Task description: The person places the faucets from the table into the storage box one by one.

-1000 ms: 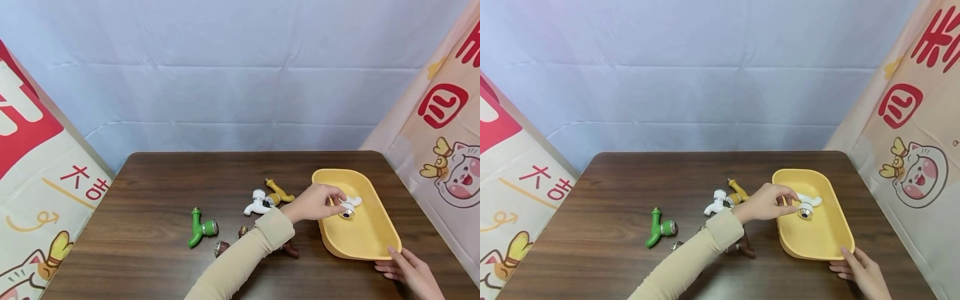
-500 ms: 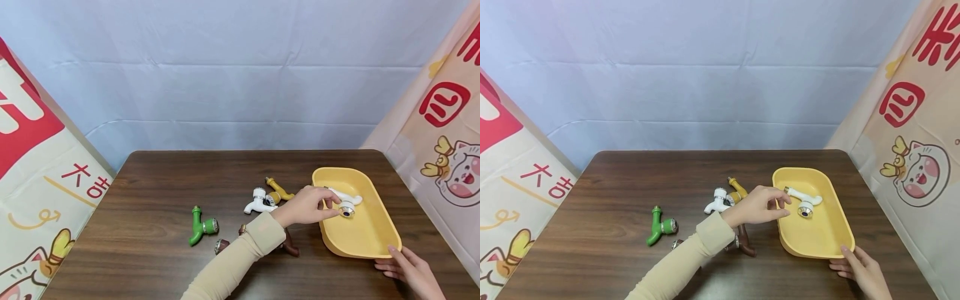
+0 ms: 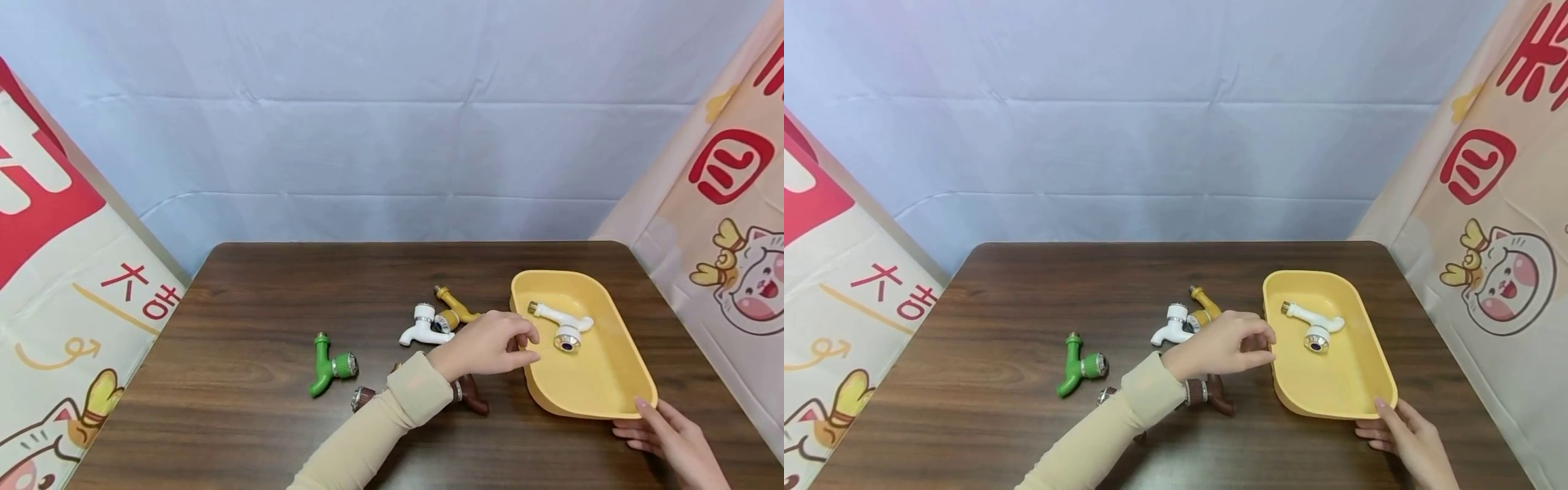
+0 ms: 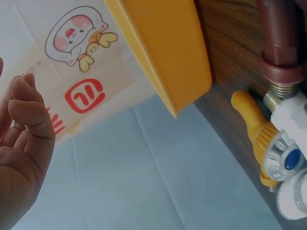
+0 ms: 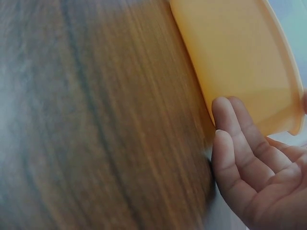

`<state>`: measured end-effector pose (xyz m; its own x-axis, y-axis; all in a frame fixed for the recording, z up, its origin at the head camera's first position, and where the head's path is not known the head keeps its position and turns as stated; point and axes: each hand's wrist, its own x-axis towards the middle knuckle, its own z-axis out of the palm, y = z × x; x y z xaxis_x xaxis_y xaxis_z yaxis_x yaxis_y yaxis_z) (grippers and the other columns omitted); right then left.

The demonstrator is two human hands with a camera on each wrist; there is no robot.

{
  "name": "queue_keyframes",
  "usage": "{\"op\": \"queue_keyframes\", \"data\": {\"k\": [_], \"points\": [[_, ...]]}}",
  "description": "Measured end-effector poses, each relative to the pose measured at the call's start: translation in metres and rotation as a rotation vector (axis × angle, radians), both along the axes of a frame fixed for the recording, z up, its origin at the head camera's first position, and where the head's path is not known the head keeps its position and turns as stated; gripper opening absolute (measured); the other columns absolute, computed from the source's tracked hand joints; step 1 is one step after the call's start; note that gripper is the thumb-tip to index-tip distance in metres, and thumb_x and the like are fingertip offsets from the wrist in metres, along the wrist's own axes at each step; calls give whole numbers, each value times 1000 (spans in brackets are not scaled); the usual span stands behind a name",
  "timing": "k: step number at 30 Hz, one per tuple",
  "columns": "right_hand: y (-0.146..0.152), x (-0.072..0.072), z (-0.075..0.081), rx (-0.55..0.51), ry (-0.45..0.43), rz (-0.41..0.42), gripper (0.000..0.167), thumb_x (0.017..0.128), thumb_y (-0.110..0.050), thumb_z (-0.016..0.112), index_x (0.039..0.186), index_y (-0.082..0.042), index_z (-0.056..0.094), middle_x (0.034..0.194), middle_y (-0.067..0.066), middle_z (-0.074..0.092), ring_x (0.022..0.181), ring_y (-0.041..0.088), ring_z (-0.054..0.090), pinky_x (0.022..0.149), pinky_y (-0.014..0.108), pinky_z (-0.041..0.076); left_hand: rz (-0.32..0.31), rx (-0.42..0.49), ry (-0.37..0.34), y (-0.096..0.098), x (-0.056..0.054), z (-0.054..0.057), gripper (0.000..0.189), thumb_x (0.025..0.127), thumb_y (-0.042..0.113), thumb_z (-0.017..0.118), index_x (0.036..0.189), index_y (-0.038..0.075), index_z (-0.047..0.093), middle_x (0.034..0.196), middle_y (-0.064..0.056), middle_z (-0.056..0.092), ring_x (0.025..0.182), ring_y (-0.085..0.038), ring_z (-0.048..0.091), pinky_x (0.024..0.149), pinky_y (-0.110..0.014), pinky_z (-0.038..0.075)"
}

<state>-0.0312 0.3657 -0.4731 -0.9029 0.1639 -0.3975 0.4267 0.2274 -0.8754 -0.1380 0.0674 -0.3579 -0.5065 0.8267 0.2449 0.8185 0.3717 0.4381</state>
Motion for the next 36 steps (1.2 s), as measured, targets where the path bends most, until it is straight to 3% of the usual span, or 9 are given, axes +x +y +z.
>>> {"op": "queue_keyframes", "data": {"k": [9, 14, 24, 27, 32, 36], "points": [[0, 0, 0, 13, -4, -1, 66, 97, -41, 35, 129, 15, 22, 75, 10, 69, 70, 15, 67, 61, 32, 53, 39, 0, 58, -14, 2, -10, 14, 86, 25, 64, 94, 13, 66, 82, 8, 58, 62, 3, 48, 64, -7, 35], [1, 0, -1, 8, -3, -1, 64, 97, -41, 36, 128, 14, 24, 75, 10, 68, 70, 16, 67, 61, 32, 53, 67, -24, 96, -22, 5, -12, 17, 85, 27, 64, 96, 14, 66, 84, 9, 59, 70, 1, 52, 69, -9, 36], [0, 0, 0, 12, -21, 0, 62, 97, -41, 36, 127, 13, 26, 76, 11, 69, 70, 17, 67, 62, 32, 53, 64, -28, 103, -36, 10, -15, 17, 86, 26, 63, 98, 14, 64, 84, 7, 57, 63, 2, 47, 62, -7, 36], [1, 0, -1, -5, -14, -7, 57, 97, -40, 37, 124, 9, 30, 75, 11, 69, 70, 17, 67, 61, 32, 53, 70, -31, 99, -40, 12, -15, 16, 86, 25, 64, 98, 14, 64, 85, 7, 58, 64, 1, 48, 62, -7, 36], [3, 0, -3, -52, 7, -31, 34, 96, -38, 42, 111, -8, 41, 74, 9, 69, 69, 18, 67, 60, 32, 53, 69, -35, 102, -45, 14, -13, 17, 86, 25, 64, 98, 13, 64, 86, 4, 59, 67, 1, 50, 62, -7, 36], [3, 0, -4, -53, 10, -28, 32, 96, -37, 42, 110, -9, 42, 73, 9, 69, 69, 17, 67, 60, 32, 53, 75, -34, 125, -51, 16, -13, 16, 86, 24, 64, 97, 13, 65, 85, 3, 59, 66, 0, 48, 60, -8, 36]]}}
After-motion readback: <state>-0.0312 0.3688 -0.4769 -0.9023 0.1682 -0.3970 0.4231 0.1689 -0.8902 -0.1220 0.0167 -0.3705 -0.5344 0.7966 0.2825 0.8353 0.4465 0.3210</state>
